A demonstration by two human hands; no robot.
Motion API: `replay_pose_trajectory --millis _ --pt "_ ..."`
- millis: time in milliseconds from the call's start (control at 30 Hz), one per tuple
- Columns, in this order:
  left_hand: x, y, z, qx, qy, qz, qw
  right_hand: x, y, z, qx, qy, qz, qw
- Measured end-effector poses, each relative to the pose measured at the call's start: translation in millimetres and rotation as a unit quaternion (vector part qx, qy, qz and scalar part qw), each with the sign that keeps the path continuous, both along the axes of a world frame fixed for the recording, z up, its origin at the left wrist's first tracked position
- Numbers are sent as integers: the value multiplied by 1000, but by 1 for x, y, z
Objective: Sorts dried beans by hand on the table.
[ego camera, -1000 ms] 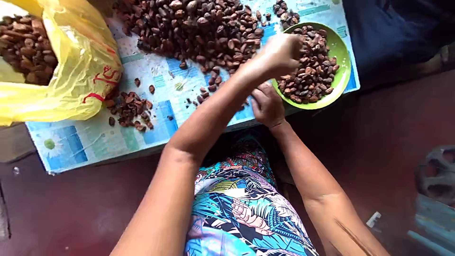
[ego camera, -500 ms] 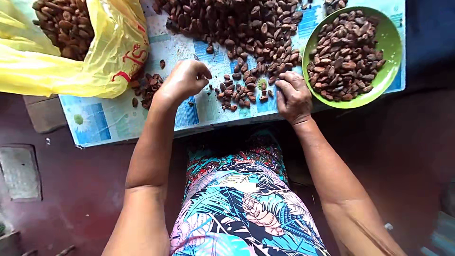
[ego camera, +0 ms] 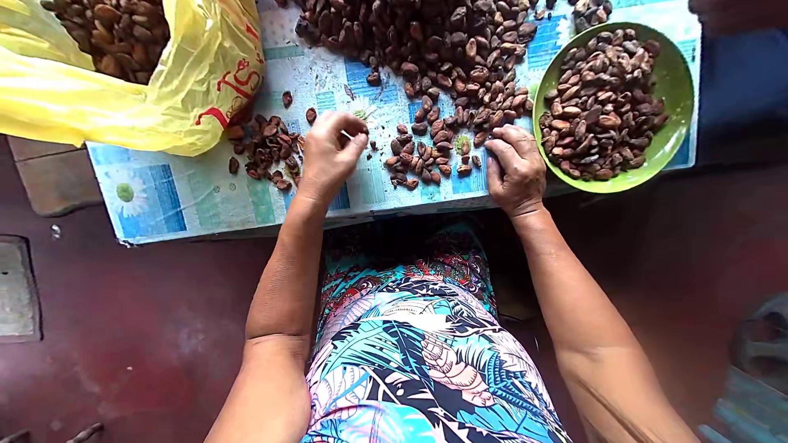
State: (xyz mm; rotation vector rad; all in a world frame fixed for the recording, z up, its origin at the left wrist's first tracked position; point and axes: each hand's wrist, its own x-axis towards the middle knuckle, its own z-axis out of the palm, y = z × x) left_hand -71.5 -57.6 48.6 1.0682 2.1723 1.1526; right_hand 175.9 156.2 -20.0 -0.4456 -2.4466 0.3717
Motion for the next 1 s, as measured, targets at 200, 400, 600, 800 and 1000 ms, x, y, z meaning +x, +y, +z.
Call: replay_pose_trajectory --millis 200,400,600,800,1000 --pt "-16 -10 7 167 -454 87 871 -1 -1 1 -3 2 0 1000" --pt "-3 13 8 -191 15 16 981 -1 0 -1 1 4 -1 1000" --pt "0 21 9 -185 30 2 982 -1 -1 0 -1 8 1 1000" --pt "-7 15 13 70 -465 40 882 -2 -1 1 -8 8 2 1000" --pt "1 41 15 -239 -12 -37 970 -2 -1 1 -4 10 4 1000"
